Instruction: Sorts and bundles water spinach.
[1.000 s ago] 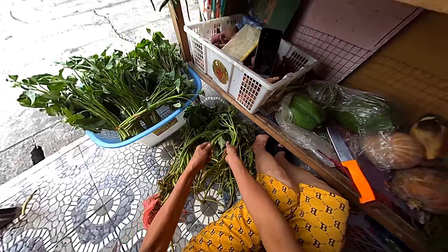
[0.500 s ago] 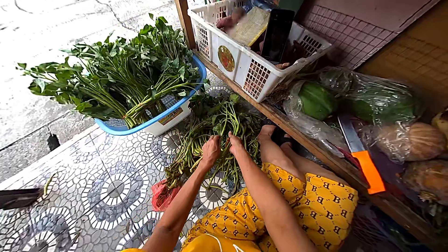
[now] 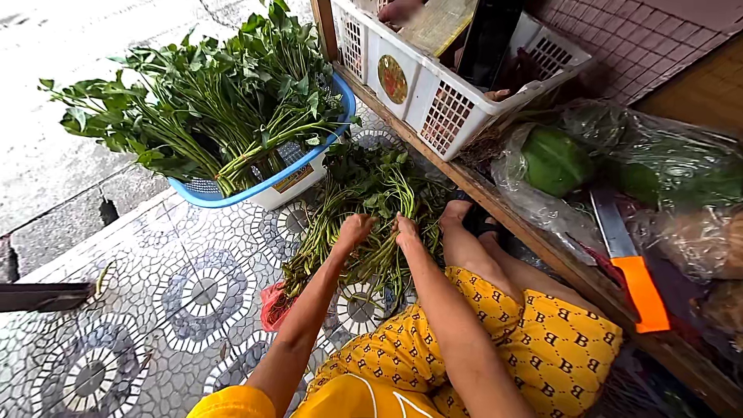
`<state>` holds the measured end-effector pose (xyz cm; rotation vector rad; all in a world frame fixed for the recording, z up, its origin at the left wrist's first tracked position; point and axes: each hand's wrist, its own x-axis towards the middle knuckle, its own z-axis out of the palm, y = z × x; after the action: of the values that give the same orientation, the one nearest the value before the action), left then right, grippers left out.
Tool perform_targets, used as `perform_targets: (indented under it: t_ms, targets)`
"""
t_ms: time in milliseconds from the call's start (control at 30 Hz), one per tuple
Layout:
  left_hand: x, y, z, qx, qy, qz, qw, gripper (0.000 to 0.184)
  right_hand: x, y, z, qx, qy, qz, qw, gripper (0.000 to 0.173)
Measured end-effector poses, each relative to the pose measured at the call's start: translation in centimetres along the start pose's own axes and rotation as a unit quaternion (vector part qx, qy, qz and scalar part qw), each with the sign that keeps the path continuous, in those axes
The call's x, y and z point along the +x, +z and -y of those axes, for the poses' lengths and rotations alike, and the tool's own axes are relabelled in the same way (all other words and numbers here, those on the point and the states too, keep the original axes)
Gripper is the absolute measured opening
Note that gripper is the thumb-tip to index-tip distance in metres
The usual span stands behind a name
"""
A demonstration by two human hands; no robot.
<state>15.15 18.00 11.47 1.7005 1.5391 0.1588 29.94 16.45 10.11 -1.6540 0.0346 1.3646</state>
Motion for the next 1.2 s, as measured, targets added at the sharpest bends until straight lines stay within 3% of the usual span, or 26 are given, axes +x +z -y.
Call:
perform_targets:
  t_ms: [67, 133, 233, 300, 433, 500, 567, 633, 733, 833, 933, 1033, 1200]
  targets:
    - [2.2, -1.2, 3.9, 0.013, -0.083, -0.14, 0.987, 0.04, 0.1, -0.2, 0.3, 0.014, -0.006, -0.042, 0.999, 0.029]
    - [3.7, -2.2, 7.7, 0.007, -0.165, -0.191, 0.968, 0.042, 0.0, -0.1, 0.5, 0.027, -0.022, -0.076, 0.996, 0.034]
    - [4.1, -3.4, 11.7, -0.041, -0.169, -0.114, 0.978, 0.044, -0.7, 0.2, 0.9, 0.033, -0.036, -0.11, 0.993, 0.047]
    - [4.0, -4.0, 12.4, -0.071, -0.145, -0.083, 0.983, 0.042, -0.7, 0.5, 1.1, 0.037, -0.042, -0.109, 0.992, 0.046]
    - [2.0, -5.9, 10.0, -0.101, -0.076, -0.058, 0.99, 0.042, -0.9, 0.8, 1.0, 0.054, -0.038, -0.09, 0.994, 0.042]
    - [0.1, -7.1, 8.0, -0.115, -0.025, -0.092, 0.989, 0.042, -1.0, 0.9, 1.1, 0.071, -0.036, -0.084, 0.993, 0.041]
    - [-1.9, -8.1, 5.8, -0.091, 0.052, -0.189, 0.976, 0.038, -1.1, 1.0, 1.4, 0.089, -0.037, -0.074, 0.993, 0.038]
    - [-3.5, -8.6, 4.5, -0.027, 0.142, -0.307, 0.941, 0.036, -1.3, 1.0, 1.3, 0.094, -0.038, -0.067, 0.993, 0.03]
    - [-5.8, -11.1, 1.6, 0.043, 0.167, -0.421, 0.891, 0.042, -1.6, 1.2, 1.6, 0.074, -0.043, -0.04, 0.996, 0.028]
    - [-6.1, -11.9, 2.2, -0.03, 0.104, -0.376, 0.92, 0.043, -1.1, 1.1, 0.9, 0.076, -0.029, -0.013, 0.997, 0.025]
    - [-3.1, -10.0, 4.3, -0.215, 0.056, -0.198, 0.955, 0.041, -1.5, 1.3, 1.3, 0.096, -0.013, 0.023, 0.995, 0.024]
    - [-1.9, -6.5, 4.5, -0.429, 0.002, -0.095, 0.898, 0.026, -2.0, 1.1, 1.5, 0.078, -0.014, 0.058, 0.995, 0.023]
    - [-2.5, -2.4, 3.9, -0.46, -0.031, -0.053, 0.886, 0.029, -2.2, 1.3, 0.9, 0.029, -0.028, 0.13, 0.991, 0.028]
